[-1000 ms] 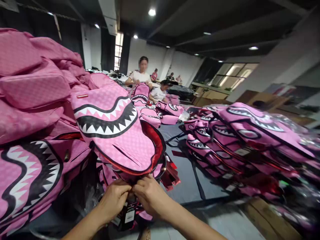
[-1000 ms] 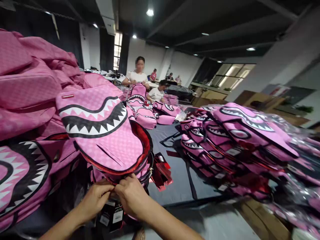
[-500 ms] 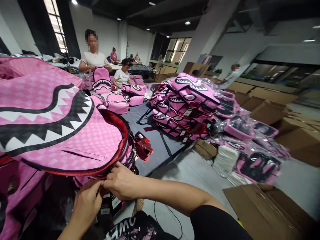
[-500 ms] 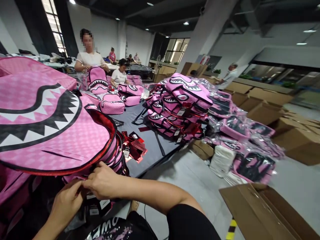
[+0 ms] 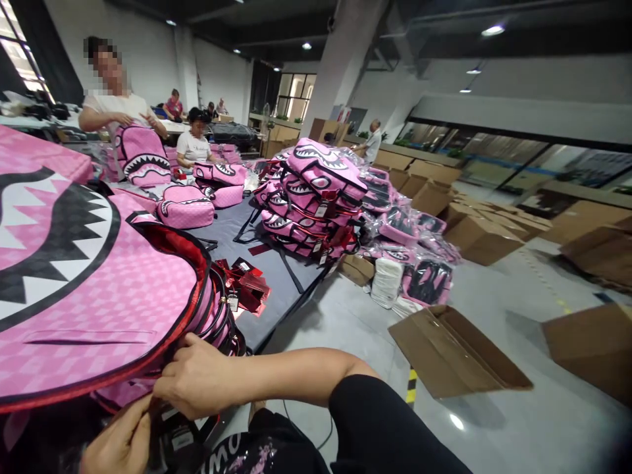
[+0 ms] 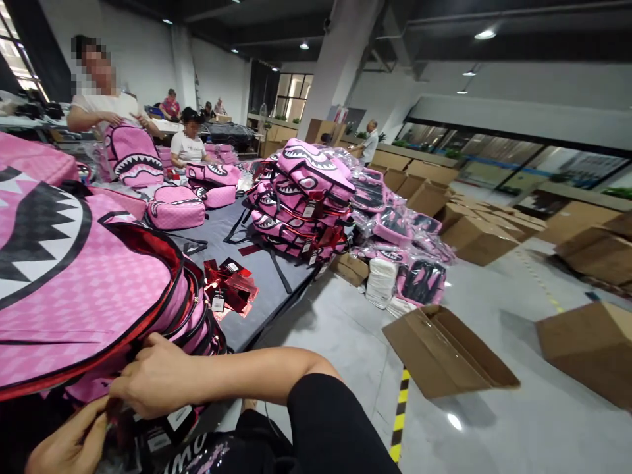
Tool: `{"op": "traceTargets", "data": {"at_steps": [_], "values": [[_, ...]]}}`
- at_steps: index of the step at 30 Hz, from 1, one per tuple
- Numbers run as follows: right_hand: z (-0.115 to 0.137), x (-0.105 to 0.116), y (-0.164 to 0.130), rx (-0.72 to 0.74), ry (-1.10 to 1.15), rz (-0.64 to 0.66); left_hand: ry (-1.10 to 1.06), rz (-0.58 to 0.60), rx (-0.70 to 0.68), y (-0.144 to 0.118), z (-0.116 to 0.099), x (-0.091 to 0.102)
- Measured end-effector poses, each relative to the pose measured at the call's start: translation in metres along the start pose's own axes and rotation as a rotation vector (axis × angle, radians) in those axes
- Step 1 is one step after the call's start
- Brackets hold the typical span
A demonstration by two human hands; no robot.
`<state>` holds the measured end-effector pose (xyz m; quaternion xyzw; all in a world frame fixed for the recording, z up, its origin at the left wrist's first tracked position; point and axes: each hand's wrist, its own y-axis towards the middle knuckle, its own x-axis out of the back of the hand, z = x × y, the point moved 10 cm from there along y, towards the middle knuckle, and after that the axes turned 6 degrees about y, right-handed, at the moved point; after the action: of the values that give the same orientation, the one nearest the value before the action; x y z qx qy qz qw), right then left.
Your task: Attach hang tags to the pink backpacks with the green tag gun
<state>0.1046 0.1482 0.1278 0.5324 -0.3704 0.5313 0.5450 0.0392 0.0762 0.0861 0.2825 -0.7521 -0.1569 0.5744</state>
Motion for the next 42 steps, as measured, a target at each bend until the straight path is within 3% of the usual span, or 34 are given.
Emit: {"op": "traceTargets", "data": {"at_steps": [4, 9, 13, 18, 22, 35, 42], "values": [[-0.003, 0.002, 0.0, -0.036, 0.034, -0.014, 0.061, 0.226, 0.313, -0.013, 0.038, -0.023], [-0.007, 0.007, -0.003, -0.062, 0.079, -0.051, -0.028, 0.12, 0.338, -0.01, 0.023, -0.012], [-0.008, 0.007, -0.004, -0.059, 0.124, -0.028, 0.031, 0.097, 0.406, -0.003, 0.017, -0.003], [-0.011, 0.009, -0.007, -0.071, 0.186, -0.081, -0.08, 0.047, 0.297, 0.006, -0.003, 0.004], [-0.011, 0.009, -0.009, -0.056, 0.24, -0.097, -0.024, 0.058, 0.313, 0.003, -0.002, 0.004], [-0.024, 0.011, -0.017, -0.098, 0.341, -0.194, 0.054, -0.026, 0.009, 0.013, -0.049, 0.018], [-0.026, 0.014, -0.022, 0.008, 0.407, -0.198, 0.176, -0.041, 0.252, 0.008, -0.046, 0.018]]}}
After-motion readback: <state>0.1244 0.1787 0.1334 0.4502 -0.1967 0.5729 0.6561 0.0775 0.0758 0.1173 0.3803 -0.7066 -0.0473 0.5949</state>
